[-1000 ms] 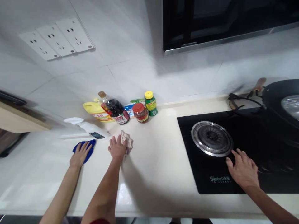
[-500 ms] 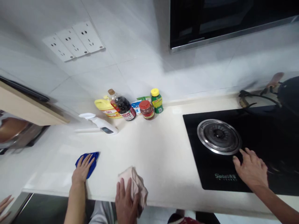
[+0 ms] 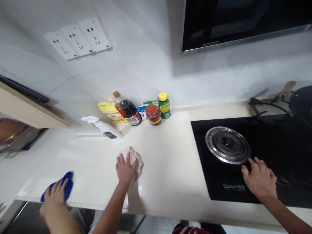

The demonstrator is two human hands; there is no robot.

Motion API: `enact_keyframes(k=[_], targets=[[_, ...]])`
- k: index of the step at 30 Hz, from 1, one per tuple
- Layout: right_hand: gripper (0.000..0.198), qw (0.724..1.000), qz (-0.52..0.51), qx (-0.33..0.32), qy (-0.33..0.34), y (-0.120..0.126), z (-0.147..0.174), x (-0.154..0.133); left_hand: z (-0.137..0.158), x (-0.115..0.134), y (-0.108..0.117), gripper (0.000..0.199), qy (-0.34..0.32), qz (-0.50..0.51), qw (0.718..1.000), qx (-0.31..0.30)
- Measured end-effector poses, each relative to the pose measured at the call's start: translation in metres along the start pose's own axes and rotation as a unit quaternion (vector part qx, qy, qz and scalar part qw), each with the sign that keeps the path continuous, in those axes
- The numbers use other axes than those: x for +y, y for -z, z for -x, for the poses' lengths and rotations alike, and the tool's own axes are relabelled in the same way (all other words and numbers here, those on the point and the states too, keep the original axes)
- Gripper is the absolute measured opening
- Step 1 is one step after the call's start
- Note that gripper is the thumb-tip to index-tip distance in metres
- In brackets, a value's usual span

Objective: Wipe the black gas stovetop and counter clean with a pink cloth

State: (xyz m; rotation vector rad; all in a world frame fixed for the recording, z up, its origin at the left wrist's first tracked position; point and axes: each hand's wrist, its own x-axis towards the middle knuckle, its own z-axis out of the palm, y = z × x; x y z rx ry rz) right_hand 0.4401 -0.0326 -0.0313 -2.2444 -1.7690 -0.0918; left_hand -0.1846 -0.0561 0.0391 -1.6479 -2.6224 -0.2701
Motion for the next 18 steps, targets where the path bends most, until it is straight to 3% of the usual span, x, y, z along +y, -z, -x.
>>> enact_keyframes(k=[3, 5, 8, 10, 14, 16, 18], targets=[[0.066, 1.0, 0.0, 0.004, 0.006, 0.001, 0.0, 0.0, -0.007, 0.051, -0.015, 0.064, -0.075, 0.02, 0.997, -0.01], [0.065, 1.0, -0.001, 0.009, 0.009, 0.002, 0.0, -0.001, 0.008, 0.089, -0.023, 0.063, -0.136, 0.037, 0.99, -0.016], [0.064, 1.0, -0.004, 0.019, 0.01, 0.003, 0.0, -0.002, 0.057, 0.139, -0.032, 0.065, -0.232, 0.064, 0.97, -0.025], [0.065, 1.0, -0.008, 0.022, 0.011, 0.003, 0.001, -0.002, 0.098, 0.158, -0.034, 0.071, -0.291, 0.079, 0.953, -0.032], [0.07, 1.0, -0.006, 0.018, 0.012, 0.003, 0.002, -0.001, 0.153, 0.151, -0.032, 0.074, -0.363, 0.094, 0.926, -0.042], [0.071, 1.0, -0.004, 0.016, 0.013, 0.003, 0.002, -0.001, 0.152, 0.13, -0.029, 0.07, -0.356, 0.087, 0.929, -0.047], [0.071, 1.0, -0.004, 0.014, 0.013, 0.004, 0.001, -0.001, 0.133, 0.105, -0.026, 0.066, -0.313, 0.071, 0.946, -0.049]])
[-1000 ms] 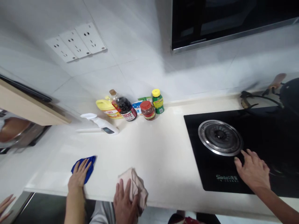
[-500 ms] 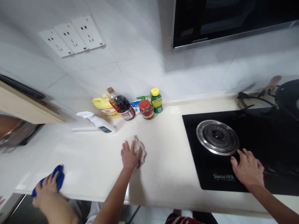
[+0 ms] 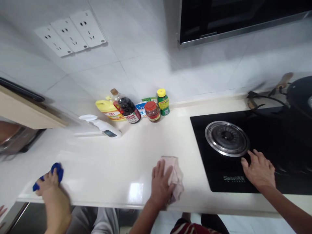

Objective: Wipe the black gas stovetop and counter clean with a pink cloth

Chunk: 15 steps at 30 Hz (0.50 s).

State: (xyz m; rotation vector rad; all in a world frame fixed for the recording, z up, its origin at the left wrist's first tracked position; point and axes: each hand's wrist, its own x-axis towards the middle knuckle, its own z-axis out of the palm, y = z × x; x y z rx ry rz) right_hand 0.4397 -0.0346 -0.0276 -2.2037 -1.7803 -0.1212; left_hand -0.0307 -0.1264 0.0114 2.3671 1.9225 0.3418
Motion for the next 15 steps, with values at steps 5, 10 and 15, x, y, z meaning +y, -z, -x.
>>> enact_keyframes(k=[5, 10, 15], targets=[[0.069, 1.0, -0.009, -0.002, -0.001, 0.002, -0.001, -0.001, -0.015, -0.091, 0.024, 0.068, 0.151, -0.026, 0.988, 0.025], [0.068, 1.0, -0.011, -0.008, -0.007, 0.004, -0.001, -0.002, 0.026, -0.145, 0.048, 0.066, 0.275, -0.038, 0.959, 0.055], [0.063, 1.0, -0.009, -0.022, -0.016, 0.007, -0.001, -0.002, 0.105, -0.158, 0.07, 0.066, 0.382, -0.053, 0.917, 0.1]])
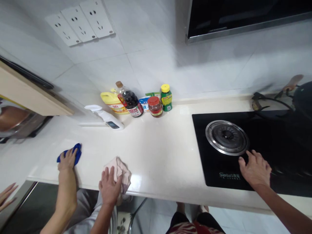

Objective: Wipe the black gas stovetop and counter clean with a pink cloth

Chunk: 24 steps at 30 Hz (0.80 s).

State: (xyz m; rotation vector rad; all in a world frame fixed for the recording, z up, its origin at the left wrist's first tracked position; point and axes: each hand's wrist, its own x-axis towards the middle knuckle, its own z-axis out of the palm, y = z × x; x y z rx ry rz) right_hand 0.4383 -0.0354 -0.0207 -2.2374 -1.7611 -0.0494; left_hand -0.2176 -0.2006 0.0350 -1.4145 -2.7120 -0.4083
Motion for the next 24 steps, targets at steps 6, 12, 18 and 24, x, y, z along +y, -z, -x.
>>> enact_keyframes(k=[6, 12, 18, 24], targets=[[0.064, 1.0, 0.005, -0.007, 0.002, -0.001, -0.001, 0.0, 0.039, 0.0, -0.005, 0.062, 0.013, 0.005, 0.998, 0.054], [0.063, 1.0, -0.008, -0.014, 0.008, 0.0, -0.003, -0.001, 0.098, 0.077, -0.032, 0.05, -0.068, 0.013, 0.996, 0.061], [0.064, 0.999, -0.037, -0.034, -0.003, 0.004, -0.004, -0.007, 0.179, 0.187, -0.058, 0.054, -0.234, 0.046, 0.97, 0.056], [0.063, 0.997, -0.055, -0.044, -0.011, 0.006, -0.007, -0.012, 0.241, 0.288, -0.073, 0.079, -0.383, 0.065, 0.921, 0.037]])
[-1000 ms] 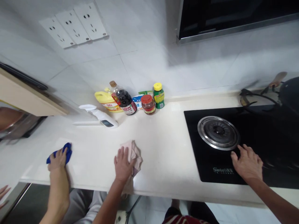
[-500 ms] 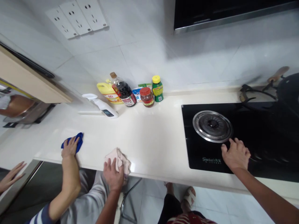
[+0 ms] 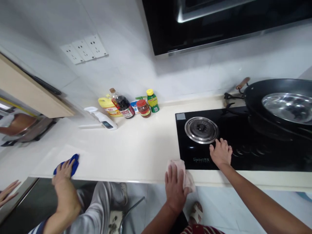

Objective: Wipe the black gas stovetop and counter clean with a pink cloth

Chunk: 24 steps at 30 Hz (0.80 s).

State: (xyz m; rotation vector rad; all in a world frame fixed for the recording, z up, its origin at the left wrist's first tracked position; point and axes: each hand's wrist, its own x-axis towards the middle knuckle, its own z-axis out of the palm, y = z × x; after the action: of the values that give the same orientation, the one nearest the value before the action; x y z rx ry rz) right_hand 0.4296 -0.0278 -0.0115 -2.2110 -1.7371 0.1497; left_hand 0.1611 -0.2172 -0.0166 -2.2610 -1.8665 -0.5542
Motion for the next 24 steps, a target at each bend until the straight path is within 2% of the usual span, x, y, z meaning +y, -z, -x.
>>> enact_keyframes(k=[3, 6, 10, 14, 16, 19, 21, 24], targets=[[0.062, 1.0, 0.001, -0.003, -0.003, 0.0, -0.001, -0.002, -0.007, 0.024, -0.005, 0.082, -0.047, 0.004, 0.999, -0.015], [0.06, 1.0, -0.005, -0.009, -0.008, 0.001, -0.002, -0.005, -0.01, 0.021, -0.004, 0.08, -0.093, 0.011, 0.995, -0.016], [0.059, 1.0, -0.011, -0.022, -0.016, 0.006, -0.004, -0.008, -0.007, -0.016, 0.007, 0.072, -0.101, 0.012, 0.995, 0.002], [0.06, 0.999, -0.02, -0.027, -0.014, 0.011, -0.003, -0.011, 0.0, -0.06, 0.023, 0.067, -0.052, -0.01, 0.998, 0.024], [0.06, 0.999, -0.029, -0.029, -0.011, 0.012, -0.003, -0.012, 0.002, -0.07, 0.027, 0.068, -0.029, -0.021, 0.999, 0.032], [0.059, 0.998, -0.044, -0.03, -0.014, 0.014, -0.005, -0.014, -0.001, -0.057, 0.023, 0.071, -0.017, -0.031, 0.999, 0.038], [0.06, 0.998, -0.055, -0.028, -0.021, 0.015, -0.006, -0.015, -0.004, -0.033, 0.014, 0.072, -0.045, -0.025, 0.998, 0.028], [0.06, 0.997, -0.071, -0.033, -0.023, 0.017, -0.006, -0.015, -0.011, 0.013, -0.004, 0.071, -0.121, 0.007, 0.993, 0.001]])
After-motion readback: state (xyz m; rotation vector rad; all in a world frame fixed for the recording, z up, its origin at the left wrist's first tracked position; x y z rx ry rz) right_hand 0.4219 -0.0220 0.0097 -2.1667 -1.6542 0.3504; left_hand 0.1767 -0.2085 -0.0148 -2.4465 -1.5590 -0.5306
